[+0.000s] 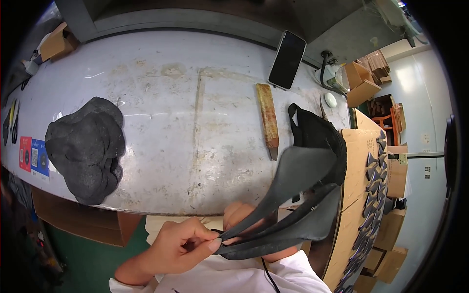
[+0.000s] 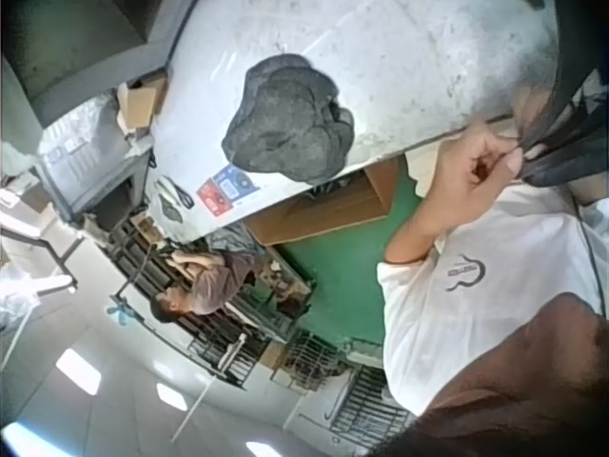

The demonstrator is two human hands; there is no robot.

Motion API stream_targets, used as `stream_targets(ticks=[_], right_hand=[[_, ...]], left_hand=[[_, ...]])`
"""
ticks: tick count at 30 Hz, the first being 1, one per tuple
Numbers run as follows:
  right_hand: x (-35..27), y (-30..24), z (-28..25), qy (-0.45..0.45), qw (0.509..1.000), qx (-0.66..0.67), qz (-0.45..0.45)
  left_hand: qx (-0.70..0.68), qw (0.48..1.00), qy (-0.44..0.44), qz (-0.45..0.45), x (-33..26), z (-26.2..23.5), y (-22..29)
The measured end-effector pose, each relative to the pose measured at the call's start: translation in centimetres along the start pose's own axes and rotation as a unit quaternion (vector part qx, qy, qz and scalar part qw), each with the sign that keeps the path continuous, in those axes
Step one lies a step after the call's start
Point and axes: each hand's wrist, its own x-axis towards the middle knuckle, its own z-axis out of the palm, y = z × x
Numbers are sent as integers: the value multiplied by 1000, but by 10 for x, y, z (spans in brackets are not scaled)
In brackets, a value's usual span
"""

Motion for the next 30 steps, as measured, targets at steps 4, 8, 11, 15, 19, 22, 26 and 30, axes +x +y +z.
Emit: stream_targets(ticks=[4, 8, 11, 15, 19, 22, 26, 30], right_hand=[[13, -17, 1, 56, 991, -113, -43], [-3, -36, 12, 144, 976, 46, 160], [-3, -41, 8, 151, 944, 144, 258], [2, -51, 2, 168, 940, 97, 281], [3, -55, 0, 189, 929, 62, 312], [3, -50, -1, 196, 922, 47, 330], [5, -54, -2, 207, 911, 15, 356], [-1, -45, 2, 181, 913, 102, 352]], left_hand=[[-217, 960, 36, -172, -1, 0, 15], [-22, 992, -91, -82, 3, -2, 17], [-193, 967, -40, -161, 0, 0, 14], [-238, 953, -22, -187, -1, -3, 16], [-250, 942, -37, -218, 0, -5, 19], [-249, 943, -32, -217, -5, -7, 16], [-231, 947, -37, -221, -6, -4, 17], [-250, 946, -16, -205, -7, -2, 19]])
